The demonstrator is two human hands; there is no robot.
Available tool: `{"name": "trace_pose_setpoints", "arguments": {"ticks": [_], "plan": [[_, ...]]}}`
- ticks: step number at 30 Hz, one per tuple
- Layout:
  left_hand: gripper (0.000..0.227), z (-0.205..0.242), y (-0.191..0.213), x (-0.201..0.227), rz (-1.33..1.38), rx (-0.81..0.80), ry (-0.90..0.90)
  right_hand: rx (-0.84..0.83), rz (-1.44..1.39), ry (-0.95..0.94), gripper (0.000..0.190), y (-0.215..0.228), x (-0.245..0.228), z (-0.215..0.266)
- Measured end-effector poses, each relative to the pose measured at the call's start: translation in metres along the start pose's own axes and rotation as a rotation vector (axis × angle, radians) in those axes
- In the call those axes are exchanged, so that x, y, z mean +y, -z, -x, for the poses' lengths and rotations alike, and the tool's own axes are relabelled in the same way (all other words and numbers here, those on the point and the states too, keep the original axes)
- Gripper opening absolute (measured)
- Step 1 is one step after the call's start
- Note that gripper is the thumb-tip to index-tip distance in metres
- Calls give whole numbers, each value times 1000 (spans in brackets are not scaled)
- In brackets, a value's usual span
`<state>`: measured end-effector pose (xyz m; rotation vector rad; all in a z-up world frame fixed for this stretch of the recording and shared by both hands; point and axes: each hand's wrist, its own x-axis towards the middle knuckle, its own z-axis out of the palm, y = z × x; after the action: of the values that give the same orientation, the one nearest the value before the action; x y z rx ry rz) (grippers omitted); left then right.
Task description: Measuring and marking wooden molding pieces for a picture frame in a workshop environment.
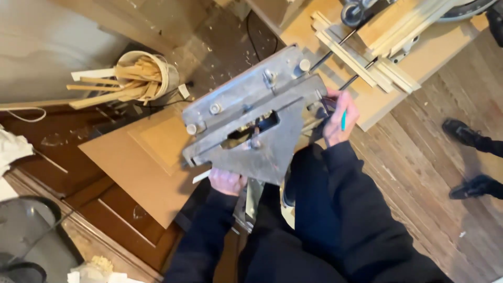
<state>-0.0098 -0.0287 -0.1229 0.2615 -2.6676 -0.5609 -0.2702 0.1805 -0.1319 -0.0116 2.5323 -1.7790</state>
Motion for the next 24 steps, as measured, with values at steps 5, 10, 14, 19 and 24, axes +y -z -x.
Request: {"name": "trace_pose_setpoints", "arguments": {"ticks": [5,10,14,19,24], "plan": [[24,-33,13,10,18,-33,37,-72,10,76,43,2,-31,-17],[13,-61,38,26,69,7,45,-135,10,-52,35,-3,-22,-33],[10,-59,37,22,92,3,43,-114,109,-37,37,0,-9,-34],[17,-57,41,25,60,-26,26,-90,236,88,38,2,-12,-28],[19,-56,39,24,75,-27,22,-114,253,134,41,11,7,-33]]}}
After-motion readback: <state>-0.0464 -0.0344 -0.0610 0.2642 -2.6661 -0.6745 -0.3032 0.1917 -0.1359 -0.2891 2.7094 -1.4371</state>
